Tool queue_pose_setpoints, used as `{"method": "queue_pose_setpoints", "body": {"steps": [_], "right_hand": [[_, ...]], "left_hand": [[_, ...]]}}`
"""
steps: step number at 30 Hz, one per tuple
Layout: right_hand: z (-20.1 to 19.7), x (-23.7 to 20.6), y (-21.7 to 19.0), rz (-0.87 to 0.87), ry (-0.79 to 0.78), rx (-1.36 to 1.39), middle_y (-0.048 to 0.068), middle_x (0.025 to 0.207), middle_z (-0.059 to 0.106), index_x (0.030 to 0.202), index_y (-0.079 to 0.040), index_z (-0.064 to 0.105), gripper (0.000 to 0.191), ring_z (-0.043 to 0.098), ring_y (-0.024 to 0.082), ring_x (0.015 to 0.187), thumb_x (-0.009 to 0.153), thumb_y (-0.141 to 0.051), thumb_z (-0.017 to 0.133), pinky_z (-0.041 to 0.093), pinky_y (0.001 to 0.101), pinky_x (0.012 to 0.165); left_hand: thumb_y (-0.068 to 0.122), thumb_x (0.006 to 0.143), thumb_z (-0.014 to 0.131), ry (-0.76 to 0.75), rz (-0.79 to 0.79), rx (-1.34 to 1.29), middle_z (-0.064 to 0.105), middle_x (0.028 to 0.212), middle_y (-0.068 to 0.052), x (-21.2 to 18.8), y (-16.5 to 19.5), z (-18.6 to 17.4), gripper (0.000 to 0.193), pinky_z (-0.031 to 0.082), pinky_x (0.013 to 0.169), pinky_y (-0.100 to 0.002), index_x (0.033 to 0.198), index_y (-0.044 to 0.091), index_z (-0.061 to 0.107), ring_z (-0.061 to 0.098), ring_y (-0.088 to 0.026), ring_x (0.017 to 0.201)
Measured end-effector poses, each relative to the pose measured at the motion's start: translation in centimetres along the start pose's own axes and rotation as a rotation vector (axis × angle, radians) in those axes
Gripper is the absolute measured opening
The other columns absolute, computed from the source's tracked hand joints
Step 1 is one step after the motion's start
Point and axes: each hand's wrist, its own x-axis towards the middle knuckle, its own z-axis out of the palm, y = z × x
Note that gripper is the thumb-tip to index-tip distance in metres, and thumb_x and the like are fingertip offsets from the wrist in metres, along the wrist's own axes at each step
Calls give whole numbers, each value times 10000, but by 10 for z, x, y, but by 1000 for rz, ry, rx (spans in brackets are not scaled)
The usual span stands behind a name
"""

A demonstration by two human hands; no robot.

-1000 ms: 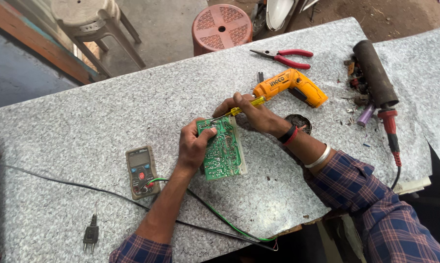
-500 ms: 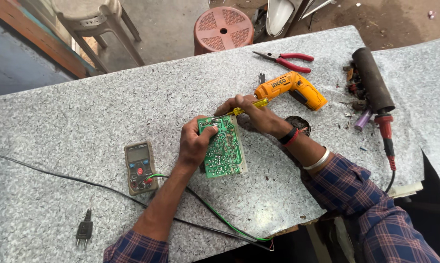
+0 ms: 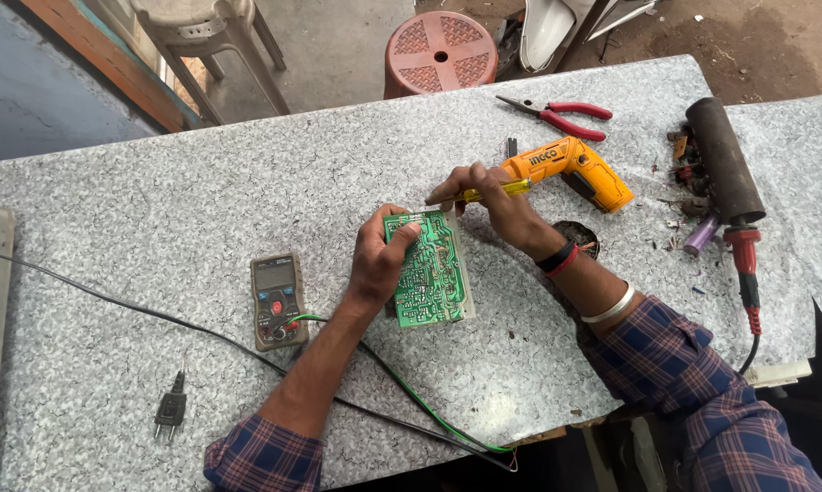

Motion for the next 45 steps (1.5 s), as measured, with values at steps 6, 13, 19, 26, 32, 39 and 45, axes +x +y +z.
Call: {"method": "queue_pose_setpoints", "body": {"steps": [6, 13, 19, 26, 32, 39, 45], "right_hand": [[0, 1, 0, 35, 34, -116, 45, 926, 736, 1059, -20, 769, 440, 658, 115, 856, 1084, -371, 505, 541, 290, 780], [0, 4, -1, 77, 35, -47, 7, 911, 732, 1048, -13, 739, 172, 644, 53, 849, 992, -163, 676, 550, 242, 769], [1, 1, -3, 23, 44, -67, 4, 929, 724, 998, -11, 712, 135, 649, 50, 840, 940, -131, 731, 556, 233, 738], [-4, 1, 0, 43, -28, 70, 52, 927, 748, 943, 17, 718, 122, 684, 94, 846, 960, -90, 660, 578, 259, 776], [-8, 3, 0, 74, -48, 106, 79, 956, 755, 955, 19, 729, 183, 713, 122, 865, 929, -72, 573, 604, 275, 809], [-10, 2, -6, 162, -48, 111, 114, 1011, 765, 966, 18, 749, 149, 704, 109, 877, 929, -123, 718, 594, 265, 792], [-10, 3, -4, 134, -90, 106, 115, 1100, 775, 957, -7, 752, 118, 689, 86, 887, 911, -114, 729, 580, 244, 774]], "left_hand": [[233, 914, 673, -15, 17, -57, 606, 764, 32, -1, 1, 0, 244, 457, 615, -240, 1016, 24, 599, 530, -40, 685], [225, 918, 666, -9, -16, -86, 607, 738, 35, 0, 2, -1, 225, 446, 580, -232, 987, 21, 602, 523, -38, 648], [224, 934, 653, 7, -10, -85, 588, 737, 40, 0, 0, -1, 212, 437, 576, -236, 969, 21, 602, 508, -36, 651], [211, 930, 638, 31, 3, -82, 565, 728, 49, 1, 2, 0, 191, 418, 574, -236, 964, 28, 598, 485, -33, 655], [204, 924, 628, 37, -8, -49, 557, 725, 48, 1, 3, 1, 181, 413, 577, -235, 946, 27, 598, 475, -36, 651], [164, 937, 633, 14, -89, -288, 545, 762, 22, 1, 5, -2, 158, 429, 594, -240, 988, 25, 577, 477, -58, 658], [100, 861, 668, -43, -220, -435, 630, 871, -40, 3, 16, -8, 323, 570, 643, -269, 1130, 35, 501, 636, -107, 710]]}}
